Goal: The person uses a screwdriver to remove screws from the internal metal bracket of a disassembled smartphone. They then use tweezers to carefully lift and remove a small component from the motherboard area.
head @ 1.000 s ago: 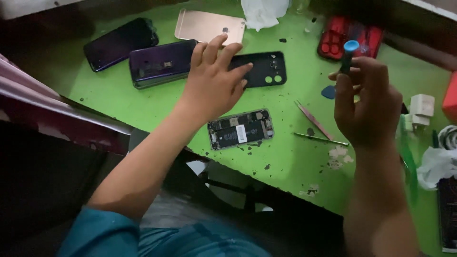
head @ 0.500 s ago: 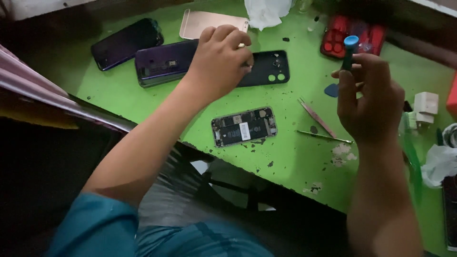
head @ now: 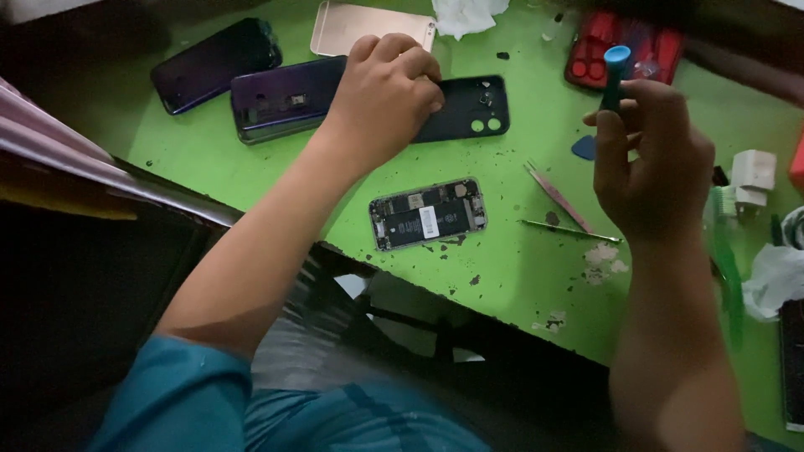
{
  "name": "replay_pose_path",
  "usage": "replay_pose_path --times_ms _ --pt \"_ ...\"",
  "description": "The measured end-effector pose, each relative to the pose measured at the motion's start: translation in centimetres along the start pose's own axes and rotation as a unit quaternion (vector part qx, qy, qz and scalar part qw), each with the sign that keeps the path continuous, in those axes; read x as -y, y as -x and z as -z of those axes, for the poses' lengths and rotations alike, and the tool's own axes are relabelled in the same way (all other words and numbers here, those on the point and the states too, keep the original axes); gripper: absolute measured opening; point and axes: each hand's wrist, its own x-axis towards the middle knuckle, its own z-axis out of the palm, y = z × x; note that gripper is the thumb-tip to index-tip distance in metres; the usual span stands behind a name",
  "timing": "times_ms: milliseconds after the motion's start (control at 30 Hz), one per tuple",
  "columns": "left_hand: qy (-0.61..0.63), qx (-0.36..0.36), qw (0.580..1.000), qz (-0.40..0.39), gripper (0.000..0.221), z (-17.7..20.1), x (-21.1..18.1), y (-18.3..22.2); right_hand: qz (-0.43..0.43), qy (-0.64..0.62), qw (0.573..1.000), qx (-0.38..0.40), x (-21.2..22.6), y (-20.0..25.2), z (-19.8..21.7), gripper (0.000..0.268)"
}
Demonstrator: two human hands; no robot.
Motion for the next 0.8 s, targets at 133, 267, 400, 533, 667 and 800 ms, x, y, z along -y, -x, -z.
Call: replay_pose_path --times_ms 133,267,400,533,667,800 --pt "0.028 0.01 1.0 0.008 0.011 0.16 -0.01 0.21 0.009 0.008 1.0 -0.006 0.14 0.04 0.03 0.014" --pt "0.058 -0.007 0.998 0.027 0.006 0.23 -0.09 0.45 -0.006 -0.014 1.0 -0.011 0.28 -0.03 0.05 0.012" --pt "0.065 -0.002 0.997 0.033 0.013 0.12 0.03 0.68 -0.006 -0.003 1.0 -0.007 -0.02 -0.05 -0.13 0.013" --pt "0.06 -0.001 0.998 0.031 0.016 -0.01 -0.08 0.53 0.012 -0.006 1.0 -0.012 0.08 -0.11 -0.08 0.015" --pt "0.07 -0.017 0.997 0.039 0.005 0.01 -0.26 0.49 0.006 -0.002 0.999 -0.033 -0.31 0.03 -0.21 0.02" --pt "0.09 -0.014 0.995 0.036 0.006 0.21 -0.26 0.71 0.01 0.005 0.999 -0.034 -0.65 0.19 -0.25 0.026"
